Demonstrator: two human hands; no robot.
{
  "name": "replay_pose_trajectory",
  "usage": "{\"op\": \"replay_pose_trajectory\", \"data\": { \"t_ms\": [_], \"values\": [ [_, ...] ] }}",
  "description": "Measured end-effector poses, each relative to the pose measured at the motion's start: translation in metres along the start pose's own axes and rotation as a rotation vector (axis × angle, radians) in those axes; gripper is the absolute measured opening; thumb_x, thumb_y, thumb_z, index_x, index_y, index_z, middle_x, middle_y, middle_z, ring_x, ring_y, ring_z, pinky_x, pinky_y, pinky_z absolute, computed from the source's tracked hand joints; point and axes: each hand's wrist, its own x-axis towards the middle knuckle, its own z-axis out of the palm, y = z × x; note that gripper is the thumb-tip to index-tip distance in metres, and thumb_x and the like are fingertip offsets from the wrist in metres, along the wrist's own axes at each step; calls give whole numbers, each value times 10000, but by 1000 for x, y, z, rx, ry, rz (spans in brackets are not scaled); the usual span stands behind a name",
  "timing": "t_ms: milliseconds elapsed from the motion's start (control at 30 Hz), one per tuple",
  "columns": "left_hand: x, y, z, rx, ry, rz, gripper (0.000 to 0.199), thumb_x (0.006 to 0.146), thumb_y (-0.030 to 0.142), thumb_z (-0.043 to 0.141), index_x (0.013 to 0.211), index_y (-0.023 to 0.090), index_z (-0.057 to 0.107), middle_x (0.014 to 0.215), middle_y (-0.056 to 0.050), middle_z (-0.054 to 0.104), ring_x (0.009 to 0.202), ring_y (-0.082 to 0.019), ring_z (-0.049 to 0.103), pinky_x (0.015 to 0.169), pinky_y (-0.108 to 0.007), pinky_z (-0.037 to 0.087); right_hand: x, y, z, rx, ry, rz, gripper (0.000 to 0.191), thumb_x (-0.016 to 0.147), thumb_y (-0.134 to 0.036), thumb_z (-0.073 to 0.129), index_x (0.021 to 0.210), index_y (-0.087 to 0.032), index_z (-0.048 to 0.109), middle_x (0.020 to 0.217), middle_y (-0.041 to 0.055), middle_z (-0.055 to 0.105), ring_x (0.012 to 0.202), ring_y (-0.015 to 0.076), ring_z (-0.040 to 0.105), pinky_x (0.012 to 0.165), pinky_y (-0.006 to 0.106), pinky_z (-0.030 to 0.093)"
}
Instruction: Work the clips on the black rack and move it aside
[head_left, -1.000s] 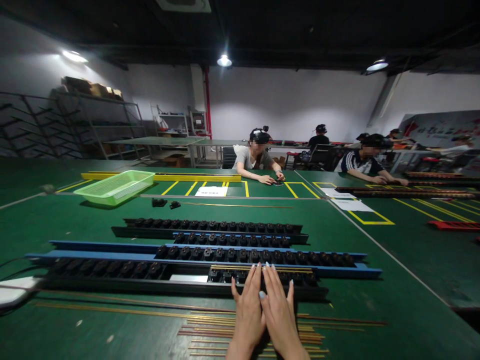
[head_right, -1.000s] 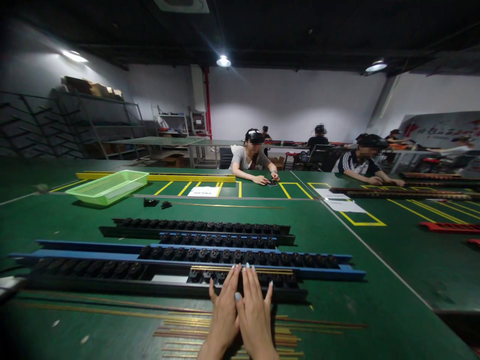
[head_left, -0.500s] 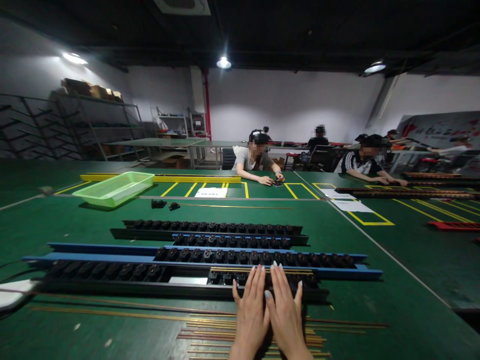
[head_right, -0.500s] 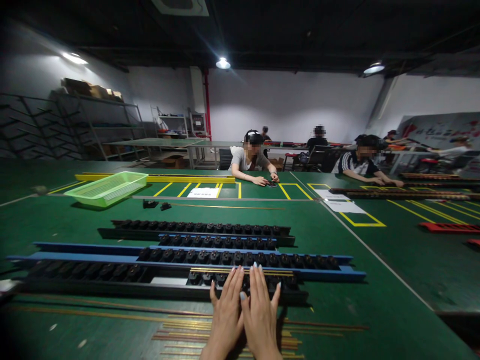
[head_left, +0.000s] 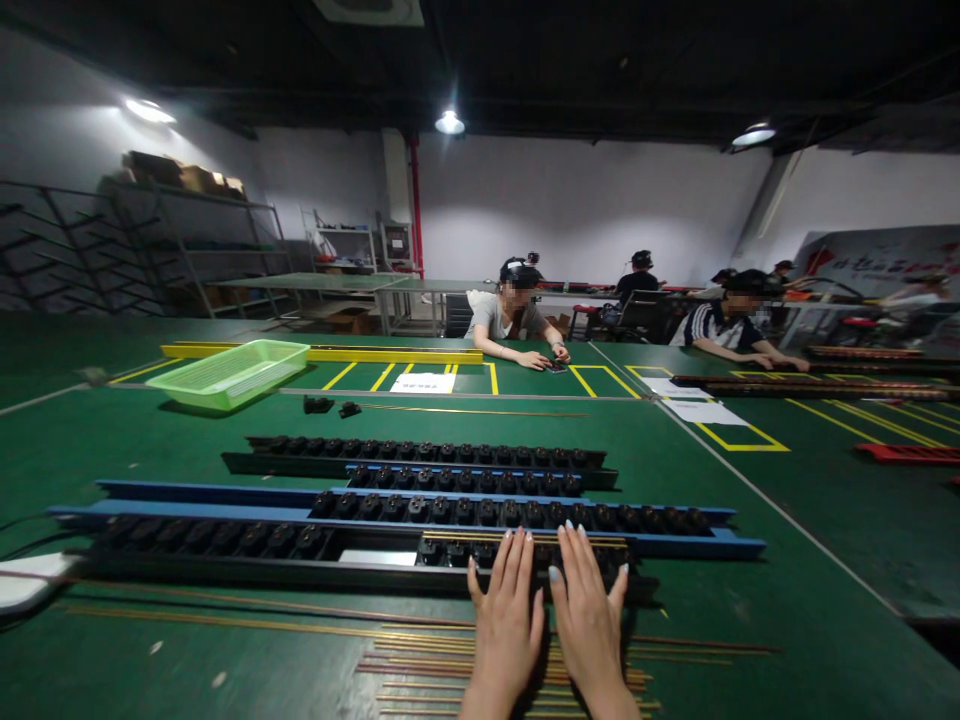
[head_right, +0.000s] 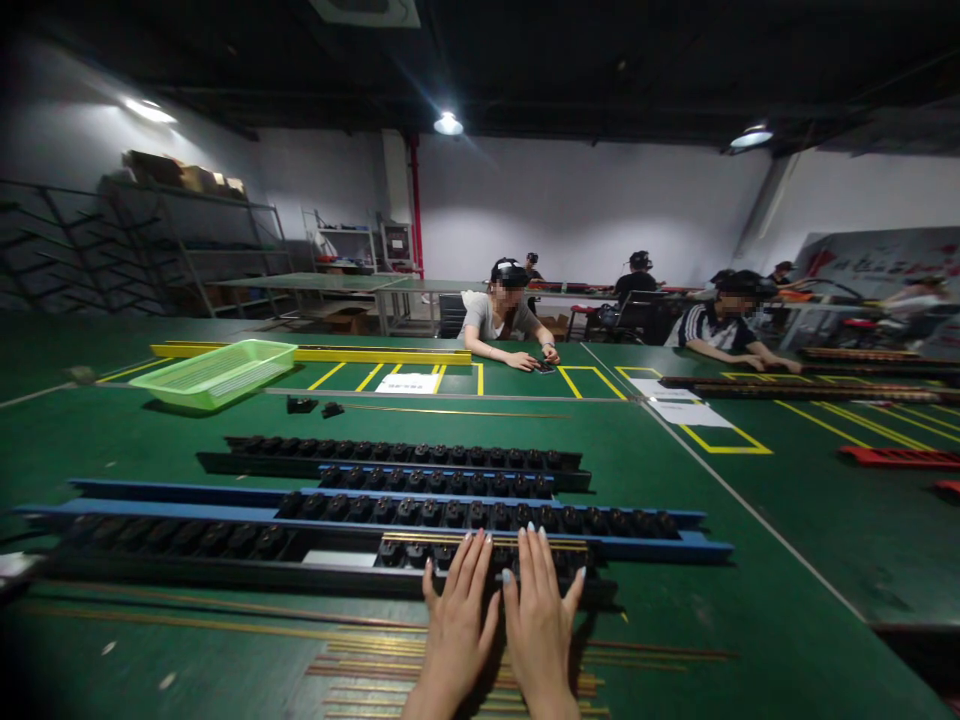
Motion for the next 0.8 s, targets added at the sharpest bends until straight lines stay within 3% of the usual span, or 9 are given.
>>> {"op": "replay_pose_trajectory", "data": {
  "t_ms": [200,433,600,800],
  "values": [
    [-1,0,6,-13,1,-14,613,879,190,395,1463,274,229,1440,-44,460,1353,-180,348,1149,-462,45,2,0,1,-3,-8,19,553,965,-459,154,1459,-246,281,1484,77,366,1375,225,324,1107,619,39],
    [1,1,-1,-24,0,-12,605,884,176,382,1463,263,229,1445,-33,453,1353,-161,344,1149,-446,9,-2,1,0,36,64,80,606,956,-490,122,1485,-203,200,1509,92,318,1404,220,259,1120,584,72],
    [2,3,-5,-27,-17,-17,581,903,192,360,1465,242,223,1454,-45,438,1366,-154,320,1149,-442,12,-1,8,1,14,99,91,580,964,-461,124,1467,-209,267,1484,85,368,1394,211,278,1125,567,69],
    [-1,0,4,-20,-13,-7,583,905,210,376,1466,243,219,1450,-54,444,1364,-170,323,1145,-463,11,-1,9,5,4,103,87,582,966,-456,126,1447,-187,313,1478,75,380,1392,191,277,1136,531,79]
  ]
}}
